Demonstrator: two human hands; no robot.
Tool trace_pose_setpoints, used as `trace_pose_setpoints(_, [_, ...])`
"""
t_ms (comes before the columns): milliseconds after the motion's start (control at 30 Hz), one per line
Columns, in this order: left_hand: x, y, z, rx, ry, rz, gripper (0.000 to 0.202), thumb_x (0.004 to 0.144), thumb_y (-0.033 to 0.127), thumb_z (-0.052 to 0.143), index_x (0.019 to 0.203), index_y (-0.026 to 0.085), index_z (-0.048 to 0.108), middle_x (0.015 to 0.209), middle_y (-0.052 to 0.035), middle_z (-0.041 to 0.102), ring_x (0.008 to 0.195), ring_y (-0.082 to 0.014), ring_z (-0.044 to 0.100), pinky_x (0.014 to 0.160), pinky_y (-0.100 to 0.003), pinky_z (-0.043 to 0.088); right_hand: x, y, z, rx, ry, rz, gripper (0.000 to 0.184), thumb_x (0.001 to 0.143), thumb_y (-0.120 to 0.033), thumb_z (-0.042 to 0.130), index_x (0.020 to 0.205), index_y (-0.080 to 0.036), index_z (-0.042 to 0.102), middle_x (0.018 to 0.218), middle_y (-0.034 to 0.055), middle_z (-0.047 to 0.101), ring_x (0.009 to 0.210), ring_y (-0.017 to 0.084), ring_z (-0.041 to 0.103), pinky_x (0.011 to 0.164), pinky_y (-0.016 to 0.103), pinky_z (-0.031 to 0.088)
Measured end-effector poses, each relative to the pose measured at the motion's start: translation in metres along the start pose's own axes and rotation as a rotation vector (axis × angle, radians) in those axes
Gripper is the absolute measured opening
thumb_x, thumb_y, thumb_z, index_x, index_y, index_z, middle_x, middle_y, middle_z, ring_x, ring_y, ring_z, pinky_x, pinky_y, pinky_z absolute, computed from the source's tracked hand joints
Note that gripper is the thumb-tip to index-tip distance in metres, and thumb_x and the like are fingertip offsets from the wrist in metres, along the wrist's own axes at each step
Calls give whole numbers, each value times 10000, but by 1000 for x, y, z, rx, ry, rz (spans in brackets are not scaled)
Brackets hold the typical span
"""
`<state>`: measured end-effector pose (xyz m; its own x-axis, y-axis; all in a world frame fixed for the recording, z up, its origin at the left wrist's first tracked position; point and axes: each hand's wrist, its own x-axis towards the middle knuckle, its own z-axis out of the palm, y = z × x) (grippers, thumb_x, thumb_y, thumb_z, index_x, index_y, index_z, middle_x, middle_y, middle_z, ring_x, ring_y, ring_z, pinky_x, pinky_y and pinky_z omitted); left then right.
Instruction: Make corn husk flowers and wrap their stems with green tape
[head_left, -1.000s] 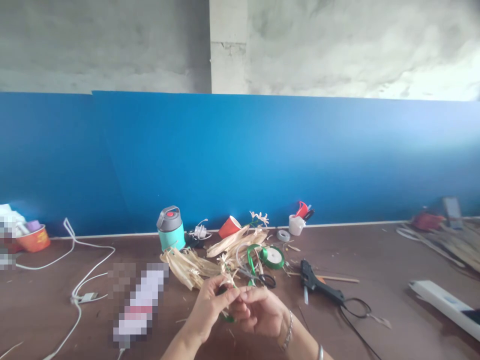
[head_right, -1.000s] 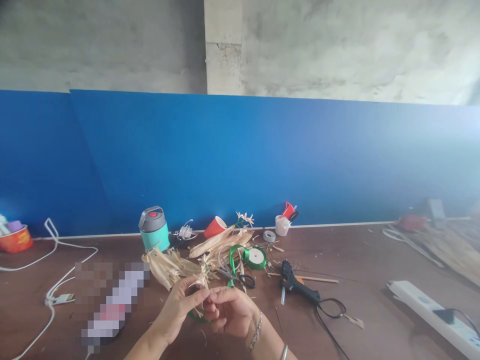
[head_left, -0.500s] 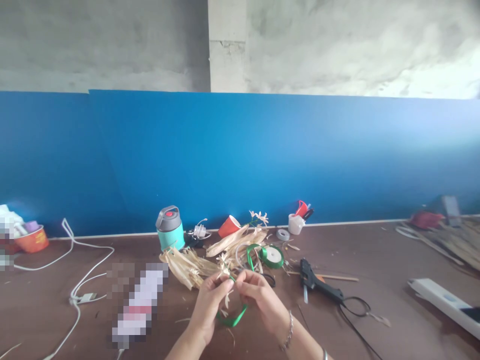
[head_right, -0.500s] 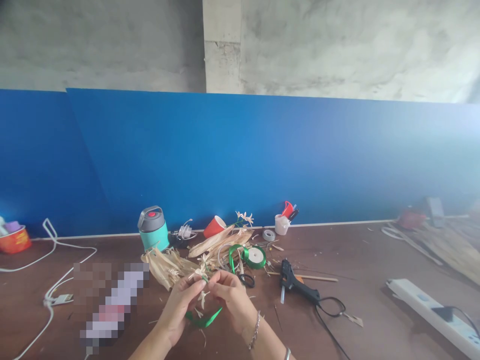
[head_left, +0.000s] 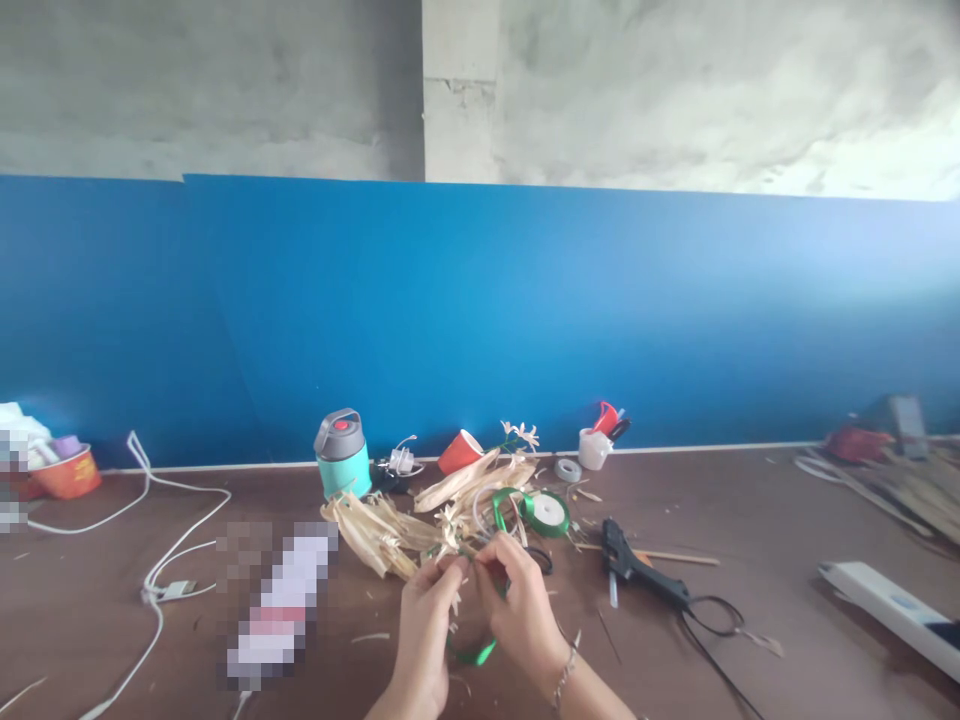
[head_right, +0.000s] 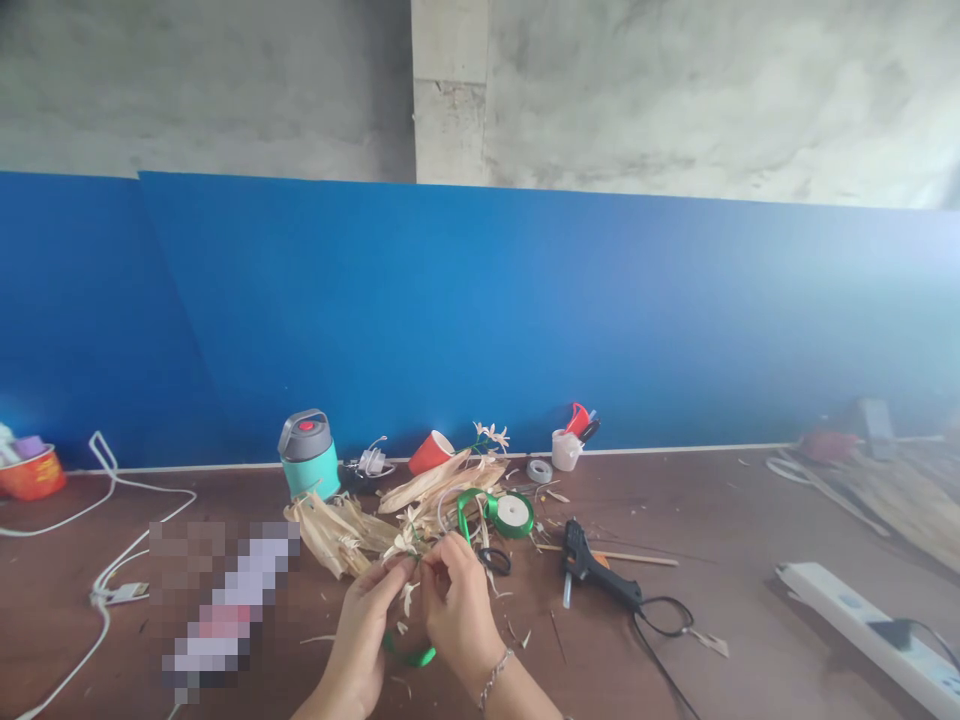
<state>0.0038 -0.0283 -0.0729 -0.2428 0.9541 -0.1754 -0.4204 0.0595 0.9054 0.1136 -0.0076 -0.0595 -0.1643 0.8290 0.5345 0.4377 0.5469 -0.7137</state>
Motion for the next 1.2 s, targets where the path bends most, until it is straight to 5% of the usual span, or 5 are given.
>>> trace_pose_setpoints(400, [0,0,0,-1,32,71,290,595,394,742,718,137,686,434,56,490,403,-95,456,428,-202,353,1,-5,-1,100,-37,51,104,815,-146,514,799,-178,612,706,23,628,606,141,561,555,215,436])
trace_pose_setpoints(800, [6,9,-4,231,-134,60,297,703,436,641,623,150,652,514,22,523,509,-128,478,493,-229,353,2,11,-7,-259,66,-296,191,841,-81,448,800,-182,605,729,51,616,685,178,558,626,287,444])
trace_pose_setpoints(967, [10,35,-19,803,197,826,135,741,305,608,778,192,672,878,-75,642,909,-265,553,841,-411,408,8,21,-10,-330,90,-318,191,840,-82,433,814,-182,594,727,50,603,693,182,551,630,293,446])
trace_pose_setpoints(1067, [6,43,-20,1103,113,1143,213,810,207,541,976,247,669,1045,-77,633,1004,-266,527,891,-438,374,8,20,-9,-362,57,-368,201,845,-81,412,818,-176,586,724,53,597,689,187,541,638,303,444])
trace_pose_setpoints(1200, [1,36,-13,1293,-37,1245,214,852,148,481,913,233,668,1107,-48,656,1079,-262,514,904,-417,358,8,14,-7,-376,-9,-422,219,854,-76,383,801,-169,574,722,56,592,670,186,522,634,308,432])
